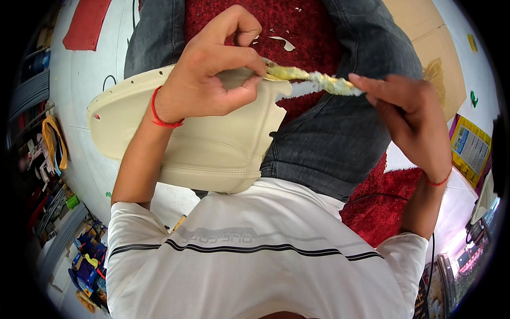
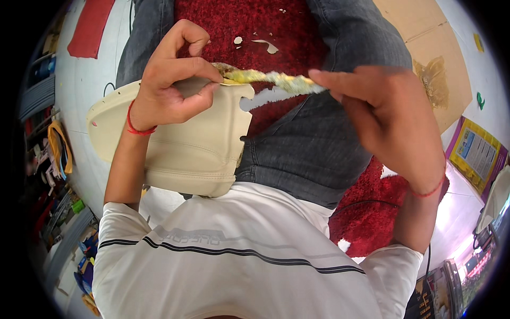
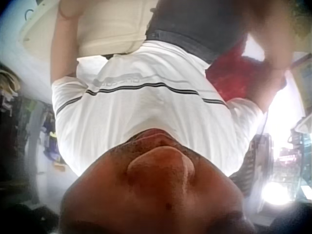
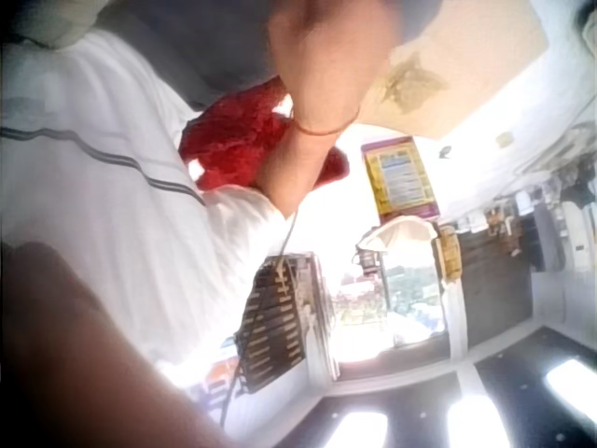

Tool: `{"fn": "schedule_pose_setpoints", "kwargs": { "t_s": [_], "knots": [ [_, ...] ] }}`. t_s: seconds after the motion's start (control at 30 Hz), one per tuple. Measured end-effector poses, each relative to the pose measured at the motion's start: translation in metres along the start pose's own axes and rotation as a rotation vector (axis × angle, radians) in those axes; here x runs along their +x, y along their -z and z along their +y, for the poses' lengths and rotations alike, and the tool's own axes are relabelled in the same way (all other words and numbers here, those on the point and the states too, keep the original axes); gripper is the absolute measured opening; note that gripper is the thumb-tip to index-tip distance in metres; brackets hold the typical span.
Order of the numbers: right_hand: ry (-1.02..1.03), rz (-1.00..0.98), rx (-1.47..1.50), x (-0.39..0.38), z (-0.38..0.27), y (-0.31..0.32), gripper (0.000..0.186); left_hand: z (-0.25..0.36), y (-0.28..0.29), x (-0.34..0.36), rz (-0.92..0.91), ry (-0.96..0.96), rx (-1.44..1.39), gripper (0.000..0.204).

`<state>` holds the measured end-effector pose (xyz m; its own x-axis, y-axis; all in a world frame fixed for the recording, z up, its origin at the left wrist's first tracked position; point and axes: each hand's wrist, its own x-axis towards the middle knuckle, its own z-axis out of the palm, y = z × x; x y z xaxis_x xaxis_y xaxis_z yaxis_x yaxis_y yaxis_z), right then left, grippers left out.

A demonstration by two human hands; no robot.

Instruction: The person sits on the floor and uses a utility knife to trim the edges of a beige plastic part. They then apply a yellowish paste along the edges using a brush and continue trimming and smoothing the edges.

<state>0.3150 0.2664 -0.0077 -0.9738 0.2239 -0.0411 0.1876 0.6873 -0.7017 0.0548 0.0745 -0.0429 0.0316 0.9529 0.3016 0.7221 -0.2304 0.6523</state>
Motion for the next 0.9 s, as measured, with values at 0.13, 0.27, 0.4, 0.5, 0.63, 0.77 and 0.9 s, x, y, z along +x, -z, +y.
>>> {"fn": "schedule_pose_setpoints", "kwargs": {
  "t_s": [0.13,0.27,0.4,0.5,0.63,0.77,0.9],
  "knots": [
    [0.054,0.061,-0.001,0.011,-0.001,-0.011,0.05,-0.006,0.0,-0.001,0.023,-0.019,-0.02,0.017],
    [0.031,-0.072,0.056,0.002,0.006,0.008,0.052,-0.006,-0.004,-0.003,0.019,-0.024,-0.081,0.015],
    [0.096,-0.1,-0.128,0.012,0.003,0.019,0.053,-0.009,-0.009,-0.003,0.002,-0.041,-0.088,0.018],
    [0.205,-0.087,-0.234,0.026,0.004,0.012,0.052,-0.01,-0.007,-0.003,-0.005,-0.034,-0.064,0.018],
    [0.191,-0.231,-0.033,0.041,0.02,0.017,0.043,-0.011,-0.009,-0.004,0.01,0.008,-0.068,0.022],
    [-0.036,-0.465,0.272,0.062,0.05,0.025,0.029,0.001,-0.013,0.003,0.017,0.07,-0.139,0.037],
    [-0.15,-0.603,0.238,0.082,0.057,0.033,0.025,0.003,-0.007,-0.002,-0.057,0.277,-0.096,0.044]
  ]
}}
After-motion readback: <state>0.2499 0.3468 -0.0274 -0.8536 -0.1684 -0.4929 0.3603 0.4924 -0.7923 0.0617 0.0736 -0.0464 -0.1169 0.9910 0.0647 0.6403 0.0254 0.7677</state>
